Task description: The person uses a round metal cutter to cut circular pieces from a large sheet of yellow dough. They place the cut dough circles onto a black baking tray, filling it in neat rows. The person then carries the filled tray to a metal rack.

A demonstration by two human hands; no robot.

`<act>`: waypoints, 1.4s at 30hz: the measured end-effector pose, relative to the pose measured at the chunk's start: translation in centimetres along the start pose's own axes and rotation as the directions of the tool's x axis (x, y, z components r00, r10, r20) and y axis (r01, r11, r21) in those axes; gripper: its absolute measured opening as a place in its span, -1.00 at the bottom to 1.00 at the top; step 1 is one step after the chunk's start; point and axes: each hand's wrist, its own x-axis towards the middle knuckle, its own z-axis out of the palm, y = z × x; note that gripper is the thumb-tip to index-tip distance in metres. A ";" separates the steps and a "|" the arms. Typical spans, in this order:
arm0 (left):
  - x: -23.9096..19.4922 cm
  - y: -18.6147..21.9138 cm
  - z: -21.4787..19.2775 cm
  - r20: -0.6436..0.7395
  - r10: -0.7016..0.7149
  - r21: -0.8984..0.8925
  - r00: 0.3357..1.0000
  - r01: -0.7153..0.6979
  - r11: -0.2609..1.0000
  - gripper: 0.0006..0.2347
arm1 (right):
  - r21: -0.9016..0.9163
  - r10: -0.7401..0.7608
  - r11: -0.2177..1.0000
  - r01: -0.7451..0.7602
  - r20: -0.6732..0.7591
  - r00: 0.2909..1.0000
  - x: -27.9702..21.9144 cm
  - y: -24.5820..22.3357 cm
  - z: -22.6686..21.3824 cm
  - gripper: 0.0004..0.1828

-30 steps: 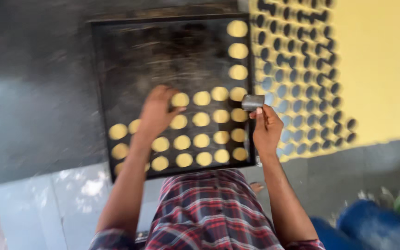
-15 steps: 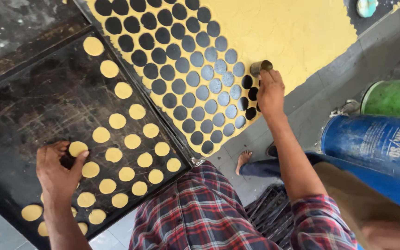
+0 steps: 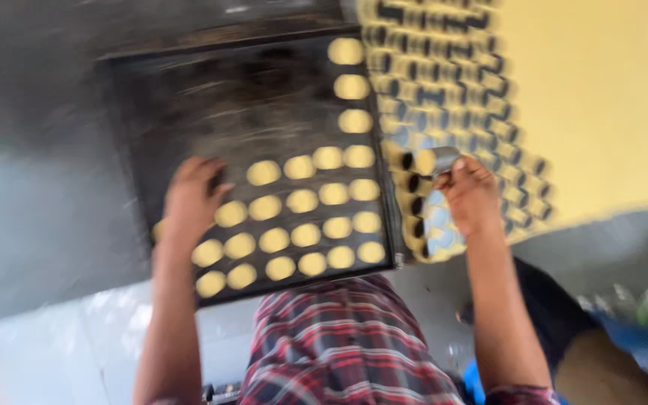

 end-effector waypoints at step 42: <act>-0.9 -0.3 -0.5 0.037 -0.012 0.062 0.999 0.010 0.998 -0.60 | -0.546 -0.234 0.837 0.040 -0.290 0.928 7.0 -8.8 -18.4 -0.82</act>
